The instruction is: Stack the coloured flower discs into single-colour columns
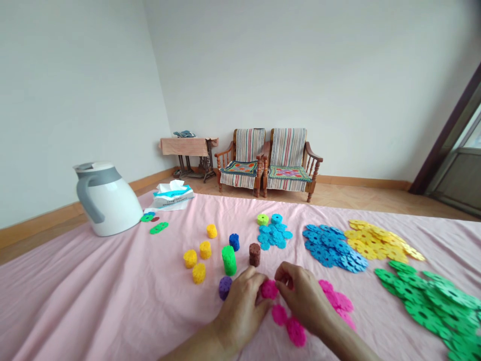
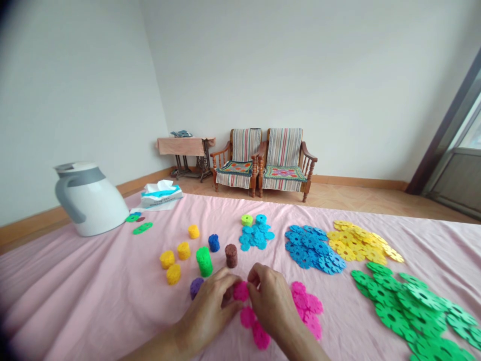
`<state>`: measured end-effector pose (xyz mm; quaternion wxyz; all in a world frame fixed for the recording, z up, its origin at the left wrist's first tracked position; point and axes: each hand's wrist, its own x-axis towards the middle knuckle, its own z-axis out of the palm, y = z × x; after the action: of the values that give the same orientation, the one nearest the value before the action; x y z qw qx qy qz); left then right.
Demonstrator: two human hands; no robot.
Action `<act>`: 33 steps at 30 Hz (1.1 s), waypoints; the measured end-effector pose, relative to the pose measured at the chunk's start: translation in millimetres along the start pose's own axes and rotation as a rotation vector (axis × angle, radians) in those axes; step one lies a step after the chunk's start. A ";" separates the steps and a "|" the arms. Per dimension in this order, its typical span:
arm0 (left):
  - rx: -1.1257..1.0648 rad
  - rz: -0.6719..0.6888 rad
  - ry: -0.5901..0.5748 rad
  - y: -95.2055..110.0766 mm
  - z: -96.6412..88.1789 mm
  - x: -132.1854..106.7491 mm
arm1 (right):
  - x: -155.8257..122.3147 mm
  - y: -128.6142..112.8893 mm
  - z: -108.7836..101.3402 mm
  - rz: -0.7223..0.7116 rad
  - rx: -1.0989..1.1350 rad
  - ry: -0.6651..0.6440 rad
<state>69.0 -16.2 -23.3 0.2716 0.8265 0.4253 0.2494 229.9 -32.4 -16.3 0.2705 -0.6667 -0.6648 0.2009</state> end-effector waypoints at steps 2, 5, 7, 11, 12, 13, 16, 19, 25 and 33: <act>-0.008 0.000 0.004 0.7 -0.6 -0.3 | -3.3 0.8 -6.9 -0.021 -0.022 -0.024; -0.024 0.010 0.006 1.6 -1.7 -0.5 | -12.0 1.0 -15.3 -0.050 -0.086 -0.105; -0.025 0.013 0.004 2.1 -2.5 -0.8 | -18.1 0.3 -17.3 -0.072 -0.130 -0.158; -0.019 0.032 -0.012 3.4 -4.3 -1.4 | -21.9 -0.5 -13.1 -0.093 -0.152 -0.190; -0.020 0.036 -0.018 3.7 -4.6 -1.4 | -20.8 -0.4 -11.1 -0.090 -0.156 -0.165; -0.020 0.038 -0.022 3.9 -4.7 -1.4 | -19.0 -0.1 -9.0 -0.086 -0.164 -0.133; -0.018 0.025 -0.013 3.4 -3.5 -1.0 | -13.2 0.8 -3.3 -0.082 -0.193 -0.068; -0.020 0.013 -0.006 1.6 -1.5 0.0 | -10.2 0.9 0.8 -0.115 -0.179 -0.070; -0.012 -0.011 -0.014 -0.7 -0.3 0.8 | -10.6 0.7 4.3 -0.152 -0.149 -0.042; 0.003 -0.003 -0.001 -0.3 0.3 1.5 | -13.0 2.1 1.6 -0.216 -0.236 0.031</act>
<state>69.7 -14.8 -23.4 0.2711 0.8262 0.4269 0.2482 230.0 -45.2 -20.0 0.2205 -0.6215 -0.7473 0.0811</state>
